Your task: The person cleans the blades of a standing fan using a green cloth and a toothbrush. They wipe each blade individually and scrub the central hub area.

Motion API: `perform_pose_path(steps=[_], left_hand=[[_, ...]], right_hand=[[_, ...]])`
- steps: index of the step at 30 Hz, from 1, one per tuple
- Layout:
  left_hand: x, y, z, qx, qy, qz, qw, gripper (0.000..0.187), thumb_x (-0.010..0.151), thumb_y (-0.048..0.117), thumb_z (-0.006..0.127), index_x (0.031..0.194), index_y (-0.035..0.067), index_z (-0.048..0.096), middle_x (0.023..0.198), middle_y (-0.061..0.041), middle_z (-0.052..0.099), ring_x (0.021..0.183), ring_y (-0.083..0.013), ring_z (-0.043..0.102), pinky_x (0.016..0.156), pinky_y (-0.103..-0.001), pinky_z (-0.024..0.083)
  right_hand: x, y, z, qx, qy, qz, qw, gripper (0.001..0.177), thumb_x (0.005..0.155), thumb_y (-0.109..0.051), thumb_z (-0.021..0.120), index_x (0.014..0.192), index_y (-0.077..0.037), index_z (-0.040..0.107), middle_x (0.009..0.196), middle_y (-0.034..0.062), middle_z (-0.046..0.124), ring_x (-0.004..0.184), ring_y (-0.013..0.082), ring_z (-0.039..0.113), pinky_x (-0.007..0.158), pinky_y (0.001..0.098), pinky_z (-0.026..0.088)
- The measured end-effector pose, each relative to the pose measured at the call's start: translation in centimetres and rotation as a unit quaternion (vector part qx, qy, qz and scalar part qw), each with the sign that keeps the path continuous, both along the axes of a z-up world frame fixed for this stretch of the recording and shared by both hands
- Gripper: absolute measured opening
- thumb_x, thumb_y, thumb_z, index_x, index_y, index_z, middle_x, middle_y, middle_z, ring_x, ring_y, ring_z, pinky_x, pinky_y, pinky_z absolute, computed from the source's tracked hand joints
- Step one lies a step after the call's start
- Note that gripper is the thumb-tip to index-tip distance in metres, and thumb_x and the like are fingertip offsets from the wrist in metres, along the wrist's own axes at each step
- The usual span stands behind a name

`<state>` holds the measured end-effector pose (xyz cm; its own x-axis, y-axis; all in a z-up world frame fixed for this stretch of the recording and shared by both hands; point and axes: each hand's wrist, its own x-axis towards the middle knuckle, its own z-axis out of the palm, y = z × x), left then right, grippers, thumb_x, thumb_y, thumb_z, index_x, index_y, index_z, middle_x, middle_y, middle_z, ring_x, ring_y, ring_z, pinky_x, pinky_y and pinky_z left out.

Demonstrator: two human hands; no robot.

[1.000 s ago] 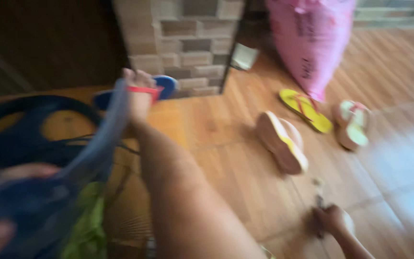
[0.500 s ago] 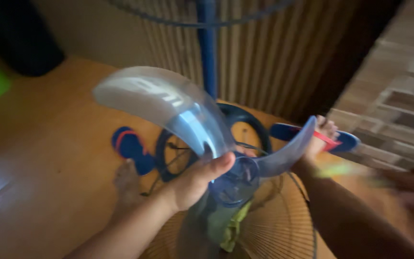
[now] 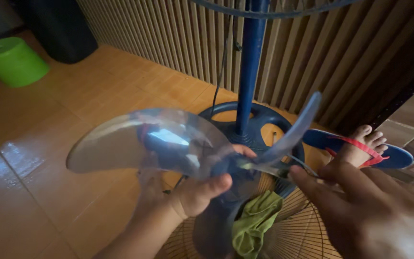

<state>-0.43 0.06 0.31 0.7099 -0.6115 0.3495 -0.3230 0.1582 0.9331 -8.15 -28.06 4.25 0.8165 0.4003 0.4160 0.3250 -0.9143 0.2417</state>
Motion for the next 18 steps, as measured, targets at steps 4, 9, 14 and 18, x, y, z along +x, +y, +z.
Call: perform_pose_path(steps=[4, 9, 14, 18], left_hand=[[-0.8, -0.7, 0.2, -0.003, 0.030, 0.000, 1.000, 0.091, 0.091, 0.079, 0.059, 0.140, 0.003, 0.054, 0.125, -0.006, 0.062, 0.124, -0.0191, 0.057, 0.113, -0.036, 0.043], [-0.5, -0.8, -0.4, 0.008, 0.047, -0.007, 0.999, 0.087, 0.094, 0.079, 0.050, 0.138, 0.005, 0.055, 0.124, -0.005, 0.064, 0.123, -0.0160, 0.059, 0.111, -0.033, 0.044], [0.5, -0.1, -2.1, -0.079, 0.193, 0.015, 0.978, 0.077, 0.097, 0.070, 0.048, 0.136, 0.004, 0.055, 0.118, -0.006, 0.064, 0.110, -0.0158, 0.062, 0.098, -0.033, 0.050], [0.1, -0.2, -2.4, -0.027, 0.210, -0.037, 0.977, 0.080, 0.096, 0.073, 0.046, 0.135, 0.004, 0.056, 0.117, -0.005, 0.066, 0.110, -0.0146, 0.064, 0.098, -0.031, 0.052]], right_hand=[[-0.5, 1.7, 0.3, -0.034, 0.057, -0.065, 0.996, 0.047, 0.085, -0.028, 0.067, 0.131, -0.036, 0.070, 0.102, -0.0067, 0.070, 0.089, 0.0097, 0.073, 0.067, 0.0275, 0.058], [-0.4, 1.6, 2.3, -0.053, 0.206, -0.174, 0.961, 0.039, 0.089, -0.043, 0.066, 0.128, -0.048, 0.069, 0.108, -0.0219, 0.069, 0.087, 0.0013, 0.074, 0.073, 0.0226, 0.060], [-0.9, 0.2, 2.4, 0.113, 0.144, -0.070, 0.981, 0.025, 0.087, -0.038, 0.071, 0.110, -0.039, 0.080, 0.101, -0.0200, 0.071, 0.081, 0.0010, 0.074, 0.071, 0.0228, 0.060], [-1.1, 0.2, 2.1, 0.117, -0.010, 0.027, 0.993, 0.023, 0.086, -0.034, 0.073, 0.106, -0.030, 0.082, 0.089, -0.0063, 0.071, 0.082, 0.0122, 0.071, 0.066, 0.0331, 0.056]])
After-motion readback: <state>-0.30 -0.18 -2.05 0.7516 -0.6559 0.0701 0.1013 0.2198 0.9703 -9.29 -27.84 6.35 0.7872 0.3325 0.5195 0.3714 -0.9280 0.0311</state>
